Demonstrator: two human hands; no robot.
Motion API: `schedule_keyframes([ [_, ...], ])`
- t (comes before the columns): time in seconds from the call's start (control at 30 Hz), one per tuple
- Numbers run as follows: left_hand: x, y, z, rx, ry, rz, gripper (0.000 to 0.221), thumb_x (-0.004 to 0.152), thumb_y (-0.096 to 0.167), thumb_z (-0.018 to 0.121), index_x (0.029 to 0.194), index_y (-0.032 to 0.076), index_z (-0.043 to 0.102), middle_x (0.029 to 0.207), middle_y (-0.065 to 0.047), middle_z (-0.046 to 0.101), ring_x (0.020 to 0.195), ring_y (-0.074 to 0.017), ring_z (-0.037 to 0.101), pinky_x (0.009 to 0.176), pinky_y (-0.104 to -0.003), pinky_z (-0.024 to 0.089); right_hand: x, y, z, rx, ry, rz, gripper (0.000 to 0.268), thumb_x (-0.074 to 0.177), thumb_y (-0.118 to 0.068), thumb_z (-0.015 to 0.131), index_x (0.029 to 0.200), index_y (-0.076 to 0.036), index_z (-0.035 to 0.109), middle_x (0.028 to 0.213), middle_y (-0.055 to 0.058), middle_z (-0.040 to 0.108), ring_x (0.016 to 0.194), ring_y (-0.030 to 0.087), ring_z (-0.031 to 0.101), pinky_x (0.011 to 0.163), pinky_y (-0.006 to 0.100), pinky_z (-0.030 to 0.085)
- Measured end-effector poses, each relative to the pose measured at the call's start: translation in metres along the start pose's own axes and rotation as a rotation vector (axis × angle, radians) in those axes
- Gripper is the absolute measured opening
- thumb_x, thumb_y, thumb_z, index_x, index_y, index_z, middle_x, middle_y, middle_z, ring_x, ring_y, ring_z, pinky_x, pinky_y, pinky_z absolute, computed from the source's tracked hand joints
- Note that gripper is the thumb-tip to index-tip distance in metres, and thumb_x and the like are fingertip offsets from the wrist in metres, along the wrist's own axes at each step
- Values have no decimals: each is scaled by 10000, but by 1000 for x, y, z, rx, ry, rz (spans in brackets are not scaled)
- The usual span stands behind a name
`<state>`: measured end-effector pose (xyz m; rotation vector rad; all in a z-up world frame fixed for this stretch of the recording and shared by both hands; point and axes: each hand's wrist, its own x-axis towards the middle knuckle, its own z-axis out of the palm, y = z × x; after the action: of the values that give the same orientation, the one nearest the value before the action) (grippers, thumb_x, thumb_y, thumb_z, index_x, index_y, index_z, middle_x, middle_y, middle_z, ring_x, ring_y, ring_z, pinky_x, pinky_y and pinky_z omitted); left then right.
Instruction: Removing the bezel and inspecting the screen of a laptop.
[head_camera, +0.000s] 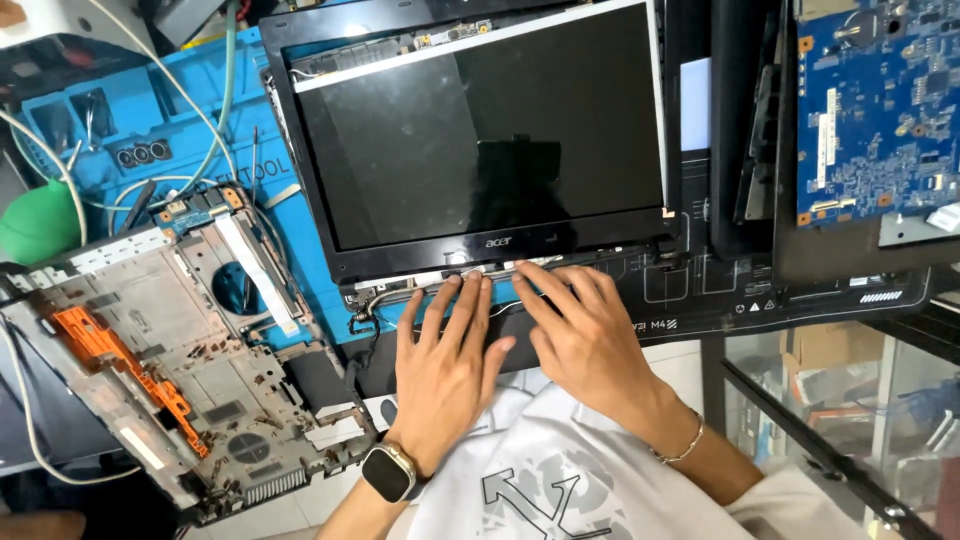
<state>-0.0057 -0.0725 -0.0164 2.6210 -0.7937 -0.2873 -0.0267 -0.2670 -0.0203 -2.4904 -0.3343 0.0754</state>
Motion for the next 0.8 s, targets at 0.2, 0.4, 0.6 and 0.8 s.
schedule_keyframes([
  [0.2, -4, -4, 3, -79, -15, -9, 606, 981, 364, 606, 1470, 13, 541, 1543, -115, 498, 1422, -303, 443, 1178, -535, 300, 8, -1, -2, 95, 33, 49, 427, 789, 20, 674, 1214, 42, 642, 1271, 145, 629, 1057, 314, 604, 968, 460, 448],
  [0.4, -7, -6, 4, -27, -23, 14, 604, 985, 390, 593, 1463, 25, 541, 1555, -89, 481, 1442, -287, 418, 1183, -559, 270, 16, 9, 10, 76, 114, 55, 324, 853, 34, 696, 1174, -9, 681, 1108, 94, 660, 958, 281, 623, 855, 411, 491],
  [0.6, -6, -4, 0, 17, -27, 36, 627, 987, 431, 588, 1463, 26, 540, 1552, -92, 476, 1444, -268, 420, 1186, -565, 263, 19, 13, 1, 34, 99, 35, 301, 827, 11, 725, 1127, -9, 726, 1028, 84, 645, 840, 240, 608, 745, 373, 518],
  [0.8, -6, 0, -1, 50, -48, 23, 598, 977, 456, 586, 1397, 31, 566, 1558, -128, 458, 1448, -278, 410, 1183, -575, 247, 27, 12, 0, -35, 115, -26, 162, 864, -34, 748, 1015, -4, 698, 996, 90, 616, 858, 264, 603, 741, 383, 500],
])
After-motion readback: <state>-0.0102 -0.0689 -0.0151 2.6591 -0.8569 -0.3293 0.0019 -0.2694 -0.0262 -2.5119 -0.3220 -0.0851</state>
